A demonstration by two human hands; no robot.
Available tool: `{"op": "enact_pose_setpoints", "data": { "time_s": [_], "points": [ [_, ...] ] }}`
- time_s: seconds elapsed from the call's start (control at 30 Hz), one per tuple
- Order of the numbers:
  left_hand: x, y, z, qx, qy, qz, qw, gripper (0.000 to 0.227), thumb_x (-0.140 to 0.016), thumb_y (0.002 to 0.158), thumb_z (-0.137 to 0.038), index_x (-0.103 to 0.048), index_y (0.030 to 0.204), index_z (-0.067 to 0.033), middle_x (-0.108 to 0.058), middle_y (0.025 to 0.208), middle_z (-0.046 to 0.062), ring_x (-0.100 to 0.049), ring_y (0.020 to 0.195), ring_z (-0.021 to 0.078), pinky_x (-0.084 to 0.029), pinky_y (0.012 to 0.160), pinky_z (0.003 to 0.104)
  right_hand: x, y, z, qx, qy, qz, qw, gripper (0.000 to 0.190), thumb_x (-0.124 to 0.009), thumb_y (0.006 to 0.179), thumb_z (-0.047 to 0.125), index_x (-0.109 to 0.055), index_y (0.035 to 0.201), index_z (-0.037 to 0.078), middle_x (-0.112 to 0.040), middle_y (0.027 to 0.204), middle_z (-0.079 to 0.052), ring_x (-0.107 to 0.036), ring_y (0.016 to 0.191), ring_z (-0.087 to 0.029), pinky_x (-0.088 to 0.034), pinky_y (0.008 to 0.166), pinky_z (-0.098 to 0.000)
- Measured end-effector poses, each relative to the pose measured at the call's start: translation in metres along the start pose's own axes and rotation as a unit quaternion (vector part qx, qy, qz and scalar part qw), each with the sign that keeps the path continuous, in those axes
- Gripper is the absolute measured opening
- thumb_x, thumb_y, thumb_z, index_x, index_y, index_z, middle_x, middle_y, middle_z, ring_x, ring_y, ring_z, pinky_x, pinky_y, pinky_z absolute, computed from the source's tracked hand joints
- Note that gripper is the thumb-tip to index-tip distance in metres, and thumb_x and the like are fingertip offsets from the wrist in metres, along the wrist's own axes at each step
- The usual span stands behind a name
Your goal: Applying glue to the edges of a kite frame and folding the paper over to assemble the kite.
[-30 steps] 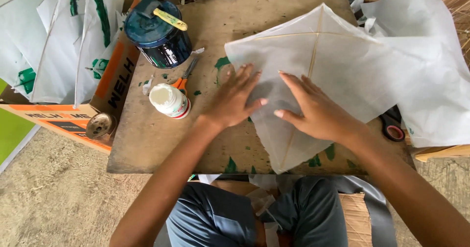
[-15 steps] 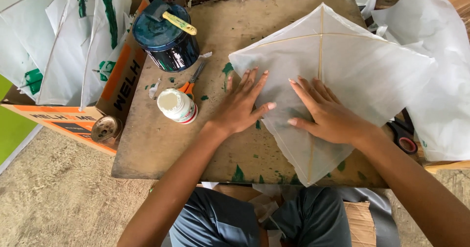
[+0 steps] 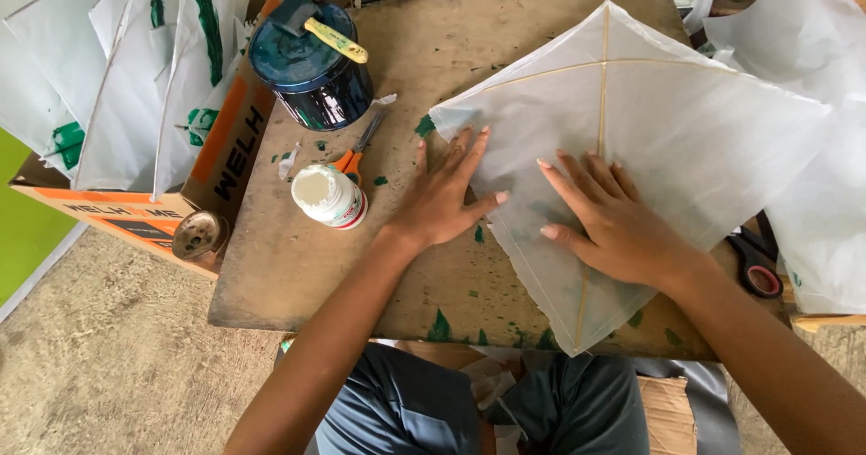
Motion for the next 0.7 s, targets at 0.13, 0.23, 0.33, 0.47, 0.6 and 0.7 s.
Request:
{"op": "enact_pose_setpoints", "data": {
  "time_s": [0.13, 0.23, 0.33, 0.47, 0.6, 0.7],
  "points": [
    [0.001, 0.000, 0.000, 0.015, -0.009, -0.009, 1.000, 0.093, -0.047, 0.100, -0.064, -0.003, 0.166, -0.0145, -0.016, 0.169, 0.022, -0.019, 0.157, 0.0348, 0.003, 0.123, 0.062, 0.001, 0.000, 0.000, -0.005, 0.002, 0.001, 1.000, 0.079, -0.045, 0.101, 0.052, -0.016, 0.165, 0.017, -0.019, 0.166, -0.017, -0.018, 0.149, -0.048, -0.018, 0.117, -0.0634],
    [0.002, 0.000, -0.002, 0.024, -0.023, -0.009, 0.999, 0.100, -0.052, 0.098, -0.064, 0.005, 0.165, -0.0164, -0.010, 0.171, 0.019, -0.017, 0.157, 0.0350, 0.002, 0.125, 0.061, 0.001, 0.001, -0.001, -0.020, 0.013, 0.006, 1.000, 0.082, -0.045, 0.099, 0.055, -0.012, 0.165, 0.020, -0.012, 0.167, -0.018, -0.017, 0.149, -0.049, -0.016, 0.118, -0.0629],
    [0.004, 0.003, -0.003, 0.028, -0.021, -0.009, 0.999, 0.101, -0.051, 0.098, -0.066, 0.005, 0.165, -0.0157, -0.009, 0.172, 0.019, -0.018, 0.156, 0.0357, 0.000, 0.125, 0.060, 0.003, 0.002, -0.002, -0.024, 0.018, 0.000, 1.000, 0.082, -0.046, 0.099, 0.056, -0.014, 0.165, 0.021, -0.012, 0.168, -0.019, -0.018, 0.148, -0.050, -0.017, 0.118, -0.0633],
    [0.004, -0.002, -0.007, 0.036, -0.034, -0.008, 0.999, 0.103, -0.053, 0.097, -0.065, 0.008, 0.165, -0.0159, -0.008, 0.172, 0.017, -0.017, 0.156, 0.0370, 0.000, 0.127, 0.058, -0.001, -0.002, -0.002, -0.014, 0.010, -0.008, 1.000, 0.083, -0.046, 0.099, 0.056, -0.011, 0.166, 0.021, -0.011, 0.168, -0.019, -0.020, 0.148, -0.051, -0.019, 0.117, -0.0627],
    [0.006, -0.001, -0.006, 0.038, -0.041, -0.020, 0.998, 0.103, -0.052, 0.096, -0.066, 0.006, 0.165, -0.0167, -0.008, 0.172, 0.016, -0.017, 0.157, 0.0364, -0.001, 0.128, 0.056, 0.001, 0.000, 0.000, 0.002, 0.002, -0.032, 0.999, 0.082, -0.047, 0.099, 0.056, -0.017, 0.165, 0.019, -0.015, 0.167, -0.021, -0.025, 0.146, -0.051, -0.021, 0.116, -0.0625],
    [0.005, -0.005, -0.003, 0.034, -0.044, -0.027, 0.998, 0.086, -0.046, 0.104, -0.047, 0.006, 0.165, -0.0161, -0.009, 0.172, 0.017, -0.020, 0.156, 0.0369, -0.004, 0.127, 0.057, 0.002, -0.001, 0.002, 0.001, 0.002, -0.028, 1.000, 0.082, -0.048, 0.098, 0.057, -0.018, 0.165, 0.019, -0.018, 0.166, -0.023, -0.026, 0.145, -0.053, -0.021, 0.116, -0.0637]
  ]
}}
Point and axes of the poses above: each hand's wrist, its own y-axis towards the middle knuckle, its own x-axis out of the back of the hand, z = x × y, the point moved 6 cm from there along y, towards the middle knuckle
